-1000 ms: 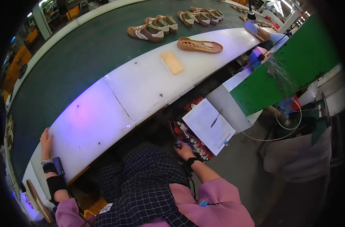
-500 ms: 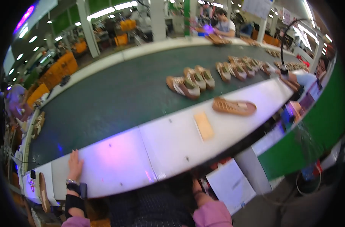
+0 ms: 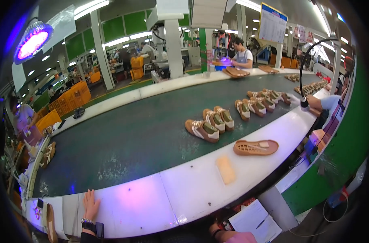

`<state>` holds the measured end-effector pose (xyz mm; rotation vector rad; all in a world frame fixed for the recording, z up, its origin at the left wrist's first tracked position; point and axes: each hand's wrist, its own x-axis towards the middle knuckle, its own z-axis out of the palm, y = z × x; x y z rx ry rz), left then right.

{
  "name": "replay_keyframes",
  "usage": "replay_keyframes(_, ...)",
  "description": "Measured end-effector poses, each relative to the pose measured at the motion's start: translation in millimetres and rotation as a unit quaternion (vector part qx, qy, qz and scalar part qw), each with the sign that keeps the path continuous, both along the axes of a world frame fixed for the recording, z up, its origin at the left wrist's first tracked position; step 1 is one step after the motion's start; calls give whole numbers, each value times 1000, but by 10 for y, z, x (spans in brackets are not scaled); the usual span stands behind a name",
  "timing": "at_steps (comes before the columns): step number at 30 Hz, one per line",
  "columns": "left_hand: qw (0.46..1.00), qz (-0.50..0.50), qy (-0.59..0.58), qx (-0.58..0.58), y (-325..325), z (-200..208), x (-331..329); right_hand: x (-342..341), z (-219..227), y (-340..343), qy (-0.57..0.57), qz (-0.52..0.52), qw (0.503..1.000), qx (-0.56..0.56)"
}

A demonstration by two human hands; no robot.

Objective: Inspecting and comparing pairs of shoes on an assembly line conveyor belt.

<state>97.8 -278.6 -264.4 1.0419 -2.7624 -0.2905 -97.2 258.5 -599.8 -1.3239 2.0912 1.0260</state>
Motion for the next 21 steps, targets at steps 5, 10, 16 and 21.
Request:
replay_keyframes(5,1000,6,-3,15,118,12,-8,-220,199,-8,-4,-41,999,2)
replay_keyframes(10,999,0,19,32,227,51,-84,22,380,-93,-16,-52,992,-110)
replay_keyframes(16,999,1,18,35,231,78,-88,315,1424,-359,-71,-53,969,-229)
replay_keyframes(21,998,-47,13,44,169,79,-34,587,2476,-187,-107,-73,944,-302)
